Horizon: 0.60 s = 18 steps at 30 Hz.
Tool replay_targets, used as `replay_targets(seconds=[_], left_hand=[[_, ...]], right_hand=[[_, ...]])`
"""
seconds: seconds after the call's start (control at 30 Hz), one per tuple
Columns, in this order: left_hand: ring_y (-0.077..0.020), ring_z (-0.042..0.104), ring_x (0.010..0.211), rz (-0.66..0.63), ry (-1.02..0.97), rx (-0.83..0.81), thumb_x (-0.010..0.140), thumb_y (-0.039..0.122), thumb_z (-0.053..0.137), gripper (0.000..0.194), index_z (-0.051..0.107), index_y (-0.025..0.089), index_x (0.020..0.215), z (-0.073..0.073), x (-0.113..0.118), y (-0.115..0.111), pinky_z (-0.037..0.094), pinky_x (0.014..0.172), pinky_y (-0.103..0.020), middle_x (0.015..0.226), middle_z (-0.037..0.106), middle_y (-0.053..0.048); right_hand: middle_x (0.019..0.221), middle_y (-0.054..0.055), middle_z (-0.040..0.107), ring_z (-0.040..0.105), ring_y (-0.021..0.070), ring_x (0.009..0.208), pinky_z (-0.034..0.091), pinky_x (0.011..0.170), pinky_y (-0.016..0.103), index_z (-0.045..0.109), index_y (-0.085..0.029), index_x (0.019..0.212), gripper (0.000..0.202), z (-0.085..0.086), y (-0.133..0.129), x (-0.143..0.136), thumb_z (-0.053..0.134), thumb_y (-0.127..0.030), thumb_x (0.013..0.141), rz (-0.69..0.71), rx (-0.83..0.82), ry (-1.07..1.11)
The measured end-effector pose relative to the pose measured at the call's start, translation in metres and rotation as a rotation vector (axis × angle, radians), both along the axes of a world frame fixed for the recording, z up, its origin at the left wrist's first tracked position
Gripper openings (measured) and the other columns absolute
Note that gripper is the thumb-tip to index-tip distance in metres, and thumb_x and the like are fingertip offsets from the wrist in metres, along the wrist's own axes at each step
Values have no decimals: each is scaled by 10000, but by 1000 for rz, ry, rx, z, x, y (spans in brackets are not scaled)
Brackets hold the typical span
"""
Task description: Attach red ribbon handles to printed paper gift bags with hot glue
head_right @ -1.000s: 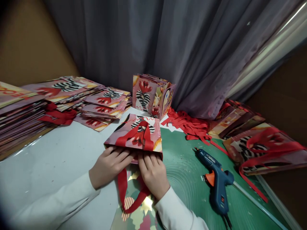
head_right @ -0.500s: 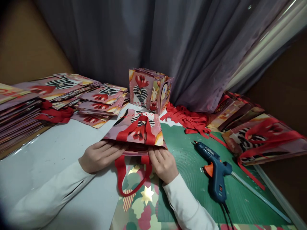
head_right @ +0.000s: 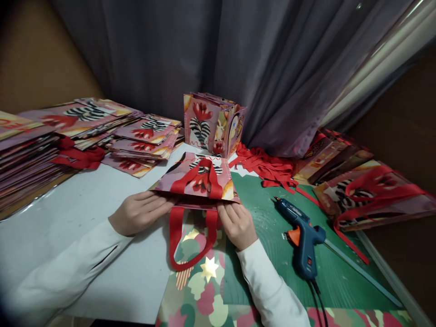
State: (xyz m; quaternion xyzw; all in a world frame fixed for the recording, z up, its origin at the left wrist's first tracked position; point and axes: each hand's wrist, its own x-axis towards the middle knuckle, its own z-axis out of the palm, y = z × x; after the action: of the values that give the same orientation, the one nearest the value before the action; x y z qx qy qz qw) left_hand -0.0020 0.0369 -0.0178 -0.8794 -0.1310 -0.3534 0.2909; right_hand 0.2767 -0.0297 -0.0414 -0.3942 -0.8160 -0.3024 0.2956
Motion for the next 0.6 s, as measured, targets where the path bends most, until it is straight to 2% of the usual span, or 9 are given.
replay_targets(seconds=[0.1,0.17,0.27,0.4,0.6], left_hand=[[-125,646,690,13,21,-16,953,49,398,269,645,154,927,-4,1,1,509,737,-282,737,708,-11],[-136,639,705,23,21,-12,940,55,428,241,655,136,951,-7,5,-1,498,766,-298,762,714,-23],[-164,629,740,84,13,-51,923,105,468,223,667,123,1023,-12,15,-8,477,776,-336,851,728,-51],[-185,636,838,153,40,-136,920,121,493,231,672,146,1063,-16,31,-22,453,805,-350,970,729,-64],[-147,561,644,150,0,-95,949,118,491,189,669,170,914,-13,34,-30,414,706,-327,744,683,8]], right_hand=[[814,101,652,531,200,786,441,715,318,667,-100,1130,306,-2,-1,-12,397,-123,989,-106,-50,-27],[887,127,653,517,223,827,431,728,342,654,-87,1178,342,-3,-3,-23,373,-131,988,-150,-103,-37],[959,131,650,499,231,871,410,743,354,660,-107,1182,335,-3,-5,-37,397,-128,976,-115,-143,-39],[826,84,619,453,200,774,343,666,338,706,-129,1033,257,-1,-6,-46,455,-138,978,-58,-116,-40],[753,60,588,431,189,735,317,648,336,705,-128,986,267,-1,-9,-46,439,-127,986,-35,-104,-16]])
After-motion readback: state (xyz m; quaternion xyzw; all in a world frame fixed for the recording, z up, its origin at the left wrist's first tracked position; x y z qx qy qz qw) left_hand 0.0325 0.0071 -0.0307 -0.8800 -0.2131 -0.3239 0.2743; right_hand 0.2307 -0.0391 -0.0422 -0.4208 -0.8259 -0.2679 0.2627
